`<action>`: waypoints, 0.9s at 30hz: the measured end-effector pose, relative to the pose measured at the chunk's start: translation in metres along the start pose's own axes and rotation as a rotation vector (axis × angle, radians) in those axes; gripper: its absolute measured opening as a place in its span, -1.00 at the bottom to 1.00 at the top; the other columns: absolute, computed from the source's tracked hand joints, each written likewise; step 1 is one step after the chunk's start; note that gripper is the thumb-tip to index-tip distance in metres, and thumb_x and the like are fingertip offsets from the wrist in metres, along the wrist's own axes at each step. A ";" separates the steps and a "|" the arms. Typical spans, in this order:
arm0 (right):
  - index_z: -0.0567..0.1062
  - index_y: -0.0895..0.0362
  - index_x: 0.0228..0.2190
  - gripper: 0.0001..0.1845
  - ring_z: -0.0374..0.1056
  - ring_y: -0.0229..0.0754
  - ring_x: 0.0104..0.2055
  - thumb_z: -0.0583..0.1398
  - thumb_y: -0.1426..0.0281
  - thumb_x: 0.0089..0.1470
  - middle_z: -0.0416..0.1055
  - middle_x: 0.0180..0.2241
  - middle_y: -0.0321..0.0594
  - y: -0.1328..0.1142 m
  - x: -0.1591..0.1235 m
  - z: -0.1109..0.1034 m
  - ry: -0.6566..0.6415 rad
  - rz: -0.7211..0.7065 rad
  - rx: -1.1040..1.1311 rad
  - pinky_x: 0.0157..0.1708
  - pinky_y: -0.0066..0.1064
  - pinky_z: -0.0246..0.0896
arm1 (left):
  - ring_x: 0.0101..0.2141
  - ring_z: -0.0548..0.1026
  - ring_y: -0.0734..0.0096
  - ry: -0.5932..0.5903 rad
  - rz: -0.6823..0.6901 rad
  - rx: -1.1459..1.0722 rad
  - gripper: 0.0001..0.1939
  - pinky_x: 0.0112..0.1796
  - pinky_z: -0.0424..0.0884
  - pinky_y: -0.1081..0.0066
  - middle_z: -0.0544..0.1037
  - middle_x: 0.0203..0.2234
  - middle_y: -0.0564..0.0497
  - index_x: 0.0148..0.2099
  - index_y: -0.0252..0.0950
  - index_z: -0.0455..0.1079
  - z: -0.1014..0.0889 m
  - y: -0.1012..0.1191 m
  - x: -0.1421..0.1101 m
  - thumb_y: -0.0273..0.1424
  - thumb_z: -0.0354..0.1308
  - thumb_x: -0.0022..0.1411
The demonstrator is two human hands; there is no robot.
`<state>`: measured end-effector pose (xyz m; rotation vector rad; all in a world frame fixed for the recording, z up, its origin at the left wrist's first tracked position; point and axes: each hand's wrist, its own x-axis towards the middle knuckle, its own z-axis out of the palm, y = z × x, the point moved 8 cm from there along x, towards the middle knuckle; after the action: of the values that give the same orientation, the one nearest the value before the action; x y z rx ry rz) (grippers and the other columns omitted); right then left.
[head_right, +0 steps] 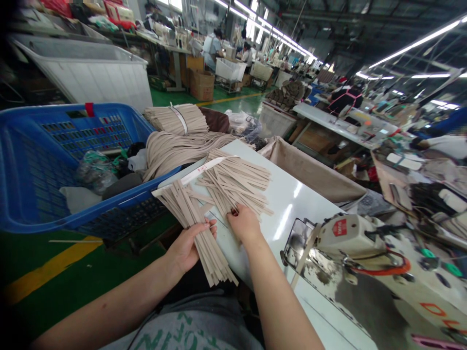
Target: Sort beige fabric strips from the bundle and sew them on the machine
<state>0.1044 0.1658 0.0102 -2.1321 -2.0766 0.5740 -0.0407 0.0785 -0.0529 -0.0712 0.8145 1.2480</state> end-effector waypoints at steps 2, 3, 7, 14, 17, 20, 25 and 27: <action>0.48 0.09 -0.42 -0.88 0.39 -0.16 -0.34 0.18 0.34 0.12 0.51 -0.41 -0.22 0.000 0.001 -0.001 0.006 -0.012 -0.016 -0.41 -0.41 0.03 | -0.38 0.59 0.34 -0.004 0.000 0.010 -0.81 -0.28 0.56 0.37 0.62 -0.31 -0.13 -0.30 -0.39 0.47 -0.001 0.000 0.000 -0.62 0.33 -0.01; 0.48 0.09 -0.40 -0.87 0.39 -0.15 -0.33 0.16 0.34 0.13 0.52 -0.39 -0.21 0.000 0.001 -0.004 0.022 -0.018 -0.036 -0.41 -0.40 0.02 | -0.38 0.59 0.34 -0.006 -0.001 0.013 -0.81 -0.28 0.56 0.37 0.62 -0.31 -0.13 -0.29 -0.39 0.47 -0.001 0.000 0.001 -0.62 0.33 -0.01; 0.49 0.10 -0.27 -0.83 0.40 -0.13 -0.27 0.08 0.40 0.20 0.53 -0.32 -0.16 0.002 0.003 -0.014 0.077 -0.042 -0.117 -0.36 -0.39 0.03 | -0.40 0.58 0.36 -0.001 -0.009 0.009 -0.81 -0.30 0.57 0.37 0.62 -0.32 -0.12 -0.30 -0.40 0.47 0.000 0.001 0.000 -0.64 0.32 -0.01; 0.47 0.12 -0.26 -0.76 0.39 -0.15 -0.31 0.21 0.19 0.21 0.52 -0.34 -0.17 0.000 -0.004 -0.011 0.020 -0.068 -0.058 -0.37 -0.40 0.04 | -0.42 0.58 0.37 -0.004 -0.008 0.016 -0.81 -0.32 0.57 0.38 0.62 -0.31 -0.11 -0.29 -0.41 0.46 -0.001 0.001 0.001 -0.65 0.31 0.00; 0.47 0.14 -0.29 -0.74 0.41 -0.13 -0.25 0.29 0.20 0.11 0.53 -0.27 -0.13 -0.007 -0.013 -0.004 0.018 -0.097 -0.070 -0.34 -0.41 0.08 | -0.41 0.58 0.37 -0.012 -0.006 0.020 -0.83 -0.31 0.57 0.38 0.62 -0.33 -0.11 -0.29 -0.41 0.46 -0.002 0.000 0.002 -0.65 0.29 0.01; 0.48 0.16 -0.30 -0.83 0.42 -0.11 -0.24 0.24 0.30 0.12 0.53 -0.27 -0.09 -0.013 -0.018 0.005 0.007 -0.105 -0.106 -0.32 -0.39 0.10 | -0.42 0.58 0.37 -0.013 -0.009 0.014 -0.84 -0.32 0.56 0.38 0.62 -0.36 -0.10 -0.30 -0.41 0.47 0.000 0.000 0.001 -0.65 0.28 0.01; 0.50 0.17 -0.27 -0.85 0.44 -0.08 -0.22 0.15 0.41 0.14 0.54 -0.23 -0.04 -0.017 -0.024 0.010 0.017 -0.103 -0.175 -0.30 -0.36 0.12 | -0.40 0.59 0.34 0.011 -0.019 0.038 -0.87 -0.31 0.56 0.38 0.63 -0.36 -0.11 -0.32 -0.42 0.48 0.002 0.002 -0.001 -0.66 0.26 0.03; 0.50 0.17 -0.24 -0.83 0.45 -0.07 -0.18 0.12 0.42 0.16 0.53 -0.18 -0.02 -0.020 -0.026 0.006 0.054 -0.124 -0.199 -0.28 -0.36 0.12 | -0.39 0.60 0.32 0.030 -0.024 0.054 -0.87 -0.30 0.56 0.37 0.64 -0.36 -0.13 -0.30 -0.43 0.50 0.001 0.002 -0.001 -0.66 0.26 0.05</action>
<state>0.0840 0.1400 0.0159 -2.0706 -2.3024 0.3025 -0.0414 0.0790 -0.0508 -0.0567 0.8706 1.2039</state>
